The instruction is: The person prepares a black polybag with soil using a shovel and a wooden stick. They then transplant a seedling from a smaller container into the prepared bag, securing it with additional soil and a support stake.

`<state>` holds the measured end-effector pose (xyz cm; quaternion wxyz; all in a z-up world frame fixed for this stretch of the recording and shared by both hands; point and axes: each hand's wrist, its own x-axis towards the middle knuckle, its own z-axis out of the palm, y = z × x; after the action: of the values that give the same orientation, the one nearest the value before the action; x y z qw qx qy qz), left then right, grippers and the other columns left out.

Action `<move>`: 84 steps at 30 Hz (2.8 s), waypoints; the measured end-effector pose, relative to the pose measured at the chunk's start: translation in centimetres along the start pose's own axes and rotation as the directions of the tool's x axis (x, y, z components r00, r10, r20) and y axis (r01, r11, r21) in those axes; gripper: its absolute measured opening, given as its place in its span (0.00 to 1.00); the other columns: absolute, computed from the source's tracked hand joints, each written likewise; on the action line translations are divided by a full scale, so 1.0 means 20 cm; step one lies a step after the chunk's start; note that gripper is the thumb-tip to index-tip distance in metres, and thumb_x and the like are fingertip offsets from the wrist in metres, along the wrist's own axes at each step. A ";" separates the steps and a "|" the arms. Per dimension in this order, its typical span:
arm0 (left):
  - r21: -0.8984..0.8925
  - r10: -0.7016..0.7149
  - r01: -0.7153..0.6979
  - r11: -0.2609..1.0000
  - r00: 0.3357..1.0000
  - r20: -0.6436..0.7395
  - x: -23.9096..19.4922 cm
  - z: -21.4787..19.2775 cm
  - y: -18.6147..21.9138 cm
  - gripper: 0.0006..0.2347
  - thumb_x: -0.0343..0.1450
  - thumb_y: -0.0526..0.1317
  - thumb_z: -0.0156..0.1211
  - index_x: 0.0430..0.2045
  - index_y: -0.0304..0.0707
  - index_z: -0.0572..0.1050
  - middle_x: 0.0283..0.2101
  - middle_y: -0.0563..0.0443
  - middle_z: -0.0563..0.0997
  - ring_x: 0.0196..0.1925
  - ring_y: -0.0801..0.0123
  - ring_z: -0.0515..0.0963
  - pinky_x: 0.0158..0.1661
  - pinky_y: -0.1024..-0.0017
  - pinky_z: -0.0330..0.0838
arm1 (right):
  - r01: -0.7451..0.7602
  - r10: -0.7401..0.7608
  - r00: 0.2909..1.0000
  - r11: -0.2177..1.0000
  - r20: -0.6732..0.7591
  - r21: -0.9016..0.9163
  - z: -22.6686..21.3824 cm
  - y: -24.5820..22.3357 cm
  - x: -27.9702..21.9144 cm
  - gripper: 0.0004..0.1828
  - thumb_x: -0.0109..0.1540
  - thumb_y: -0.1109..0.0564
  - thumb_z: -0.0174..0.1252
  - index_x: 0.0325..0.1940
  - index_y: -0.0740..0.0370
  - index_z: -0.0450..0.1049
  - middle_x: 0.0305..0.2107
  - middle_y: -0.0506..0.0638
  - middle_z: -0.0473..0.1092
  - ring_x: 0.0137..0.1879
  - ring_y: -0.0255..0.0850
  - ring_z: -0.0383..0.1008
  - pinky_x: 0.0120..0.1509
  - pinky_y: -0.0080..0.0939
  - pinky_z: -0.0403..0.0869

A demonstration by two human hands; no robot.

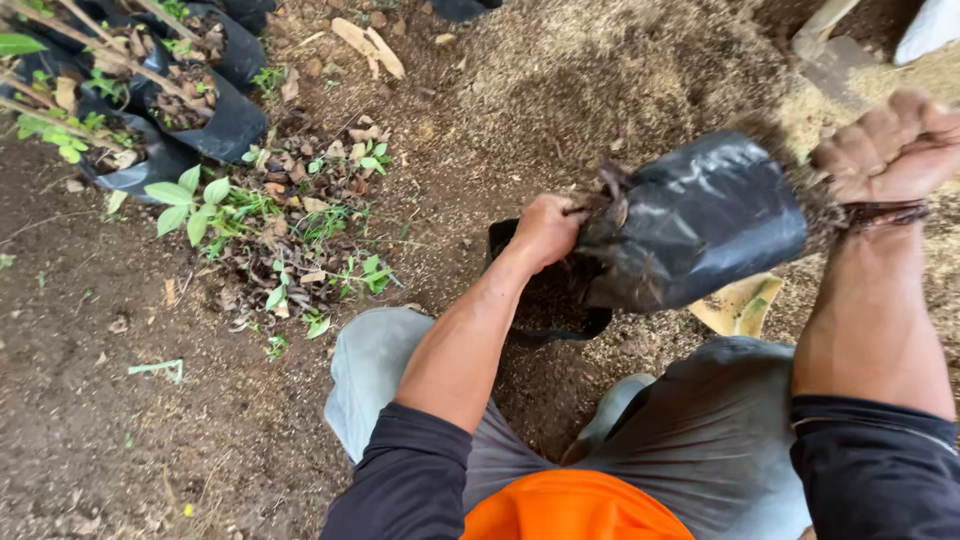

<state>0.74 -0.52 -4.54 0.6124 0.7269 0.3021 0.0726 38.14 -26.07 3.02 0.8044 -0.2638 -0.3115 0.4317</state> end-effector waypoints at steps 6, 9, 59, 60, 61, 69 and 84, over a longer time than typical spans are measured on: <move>-0.024 -0.062 0.061 0.998 0.997 -0.049 0.04 -0.04 -0.01 0.12 0.73 0.42 0.60 0.38 0.30 0.85 0.24 0.43 0.81 0.27 0.57 0.82 0.34 0.59 0.72 | 0.051 -0.077 0.979 0.988 -0.186 -0.144 -0.10 0.02 0.08 0.29 0.76 0.45 0.38 0.19 0.51 0.55 0.15 0.42 0.51 0.20 0.33 0.49 0.26 0.37 0.54; -0.169 -0.017 -0.016 0.986 0.981 -0.193 -0.03 -0.03 0.00 0.15 0.70 0.41 0.62 0.44 0.26 0.80 0.31 0.37 0.80 0.32 0.52 0.80 0.35 0.54 0.70 | 0.083 -0.109 0.900 0.993 -0.421 -0.081 -0.22 0.04 0.05 0.27 0.75 0.46 0.40 0.22 0.53 0.56 0.17 0.44 0.52 0.22 0.37 0.50 0.28 0.40 0.54; -0.287 -0.169 0.254 0.924 0.942 0.290 -0.18 -0.11 0.24 0.06 0.69 0.39 0.64 0.35 0.41 0.84 0.34 0.54 0.84 0.34 0.71 0.79 0.41 0.62 0.70 | -0.027 0.018 0.999 0.979 -0.046 -0.201 0.08 0.07 0.02 0.31 0.78 0.46 0.42 0.19 0.47 0.52 0.10 0.37 0.45 0.16 0.29 0.43 0.22 0.34 0.52; -0.338 -0.165 0.294 0.894 0.917 0.362 -0.17 -0.09 0.22 0.07 0.69 0.39 0.64 0.36 0.41 0.83 0.34 0.53 0.84 0.34 0.69 0.79 0.39 0.60 0.71 | -0.024 0.007 0.997 0.979 -0.082 -0.202 0.09 0.07 0.02 0.30 0.77 0.46 0.42 0.19 0.48 0.52 0.10 0.37 0.46 0.17 0.29 0.43 0.23 0.35 0.52; -0.314 -0.181 0.301 0.901 0.916 0.359 -0.15 -0.08 0.21 0.06 0.69 0.39 0.65 0.35 0.40 0.83 0.34 0.52 0.84 0.34 0.68 0.79 0.39 0.60 0.72 | -0.027 0.002 0.991 0.981 -0.130 -0.190 0.11 0.07 0.01 0.29 0.77 0.47 0.42 0.20 0.48 0.52 0.11 0.37 0.46 0.18 0.30 0.44 0.24 0.35 0.53; -0.228 -0.212 0.238 0.944 0.968 0.132 -0.11 -0.04 0.12 0.06 0.68 0.36 0.64 0.35 0.40 0.86 0.36 0.55 0.86 0.35 0.72 0.82 0.38 0.71 0.75 | -0.060 0.032 0.986 0.983 -0.161 -0.172 0.16 0.13 0.03 0.28 0.75 0.49 0.42 0.19 0.48 0.50 0.11 0.38 0.46 0.18 0.31 0.45 0.24 0.36 0.53; 0.017 0.137 -0.136 0.991 0.984 -0.113 -0.20 -0.23 0.30 0.06 0.70 0.37 0.61 0.35 0.38 0.82 0.40 0.48 0.85 0.43 0.65 0.84 0.48 0.62 0.78 | 0.005 -0.005 1.000 0.975 0.002 -0.221 -0.05 0.11 0.06 0.30 0.77 0.46 0.39 0.19 0.46 0.48 0.09 0.37 0.42 0.15 0.29 0.40 0.23 0.35 0.53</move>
<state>-2.69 0.90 3.25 0.5844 0.7434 0.2865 0.1541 38.30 -24.18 1.17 0.7710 -0.3504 -0.3587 0.3925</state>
